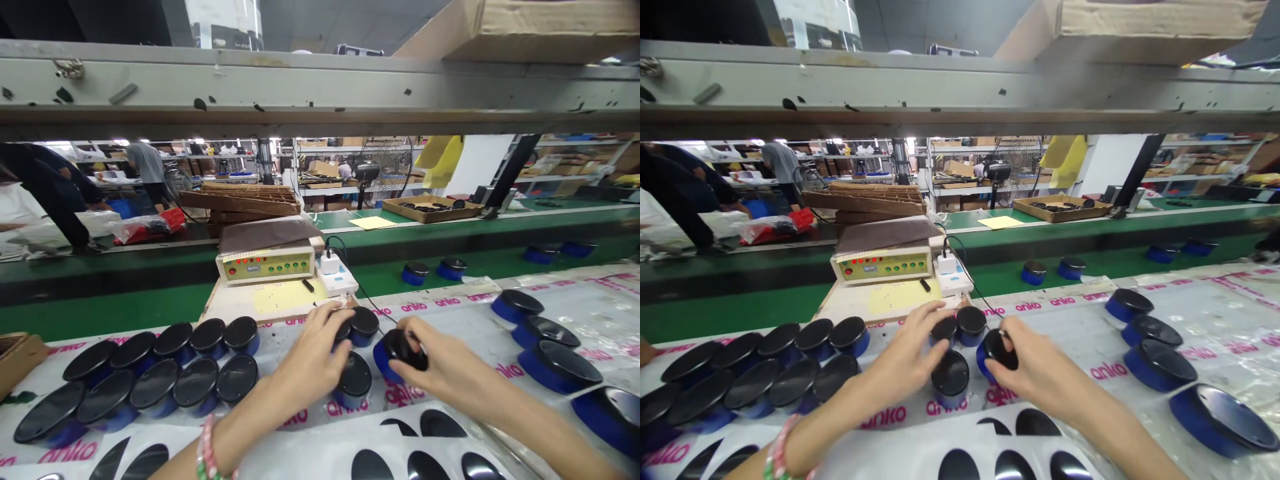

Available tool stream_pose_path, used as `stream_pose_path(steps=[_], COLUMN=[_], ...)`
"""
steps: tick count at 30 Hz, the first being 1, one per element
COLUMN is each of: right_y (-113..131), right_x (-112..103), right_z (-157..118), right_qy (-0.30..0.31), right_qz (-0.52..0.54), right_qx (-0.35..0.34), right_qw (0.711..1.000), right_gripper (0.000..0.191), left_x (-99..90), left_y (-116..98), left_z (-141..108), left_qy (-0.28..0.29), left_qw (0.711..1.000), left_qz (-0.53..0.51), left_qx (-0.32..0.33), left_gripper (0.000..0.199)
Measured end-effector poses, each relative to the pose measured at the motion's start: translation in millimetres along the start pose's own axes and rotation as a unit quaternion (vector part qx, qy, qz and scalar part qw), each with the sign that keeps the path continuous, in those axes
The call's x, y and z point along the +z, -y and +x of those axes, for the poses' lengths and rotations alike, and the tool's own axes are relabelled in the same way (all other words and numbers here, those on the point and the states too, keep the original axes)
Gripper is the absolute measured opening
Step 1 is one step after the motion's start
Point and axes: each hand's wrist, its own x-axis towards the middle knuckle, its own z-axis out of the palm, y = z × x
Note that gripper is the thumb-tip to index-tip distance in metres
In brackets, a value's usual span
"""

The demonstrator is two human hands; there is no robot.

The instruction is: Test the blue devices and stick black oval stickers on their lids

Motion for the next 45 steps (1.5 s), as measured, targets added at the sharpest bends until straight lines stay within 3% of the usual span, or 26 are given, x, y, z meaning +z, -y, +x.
stream_pose_path(steps=[2, 5, 10, 14, 19, 22, 27, 30, 34, 36, 38, 41, 45], right_y=[12, 36, 62, 75, 93, 84, 27, 0, -6, -2, 2, 4, -19], right_x=[-7, -14, -13, 2, 18, 11, -12, -8, 15, 25, 30, 25, -4], right_z=[1, 1, 6, 16, 25, 38, 61, 61, 63, 66, 66, 61, 65], right_qy=[-0.042, -0.057, 0.024, -0.003, -0.005, -0.007, -0.158, -0.093, 0.027, 0.041, 0.044, 0.048, 0.037], right_qz=[0.051, 0.119, 0.158, 0.161, 0.127, 0.094, -0.076, -0.136, -0.067, -0.05, -0.036, -0.015, 0.006], right_qx=[0.005, -0.049, -0.126, -0.126, -0.124, -0.115, -0.033, -0.035, -0.075, -0.091, -0.103, -0.108, -0.062], right_qw=[0.998, 0.99, 0.979, 0.979, 0.984, 0.989, 0.984, 0.986, 0.995, 0.994, 0.993, 0.993, 0.997], right_gripper=[0.025, 0.03, 0.038, 0.017, 0.022, 0.028, 0.034, 0.026, 0.021, 0.02, 0.018, 0.019, 0.022], left_x=[-2.7, -8.5, -36.4, -52.4, -52.3, -52.0, -65.3, -69.8, -50.3, -32.6, -14.7, 7.6, 30.6], left_y=[-20, -40, -50, -49, -34, -8, 43, 53, 26, 7, -6, -10, -3], left_z=[-5, -9, -18, -30, -39, -37, -32, -31, -32, -33, -34, -30, -16], left_qy=[0.026, 0.006, 0.009, -0.005, -0.021, -0.021, -0.01, 0.019, 0.052, 0.107, 0.156, 0.151, 0.13], left_qw=[0.999, 0.997, 0.988, 0.988, 0.992, 0.999, 0.977, 0.974, 0.98, 0.987, 0.983, 0.982, 0.988], left_qz=[-0.032, -0.064, -0.153, -0.148, -0.124, -0.031, 0.15, 0.164, 0.154, 0.093, 0.036, 0.006, -0.03], left_qx=[0.03, 0.032, 0.005, -0.035, -0.01, -0.021, -0.151, -0.158, -0.116, -0.08, -0.086, -0.113, -0.079], left_gripper=[0.058, 0.084, 0.054, 0.061, 0.06, 0.064, 0.058, 0.061, 0.059, 0.068, 0.08, 0.073, 0.069])
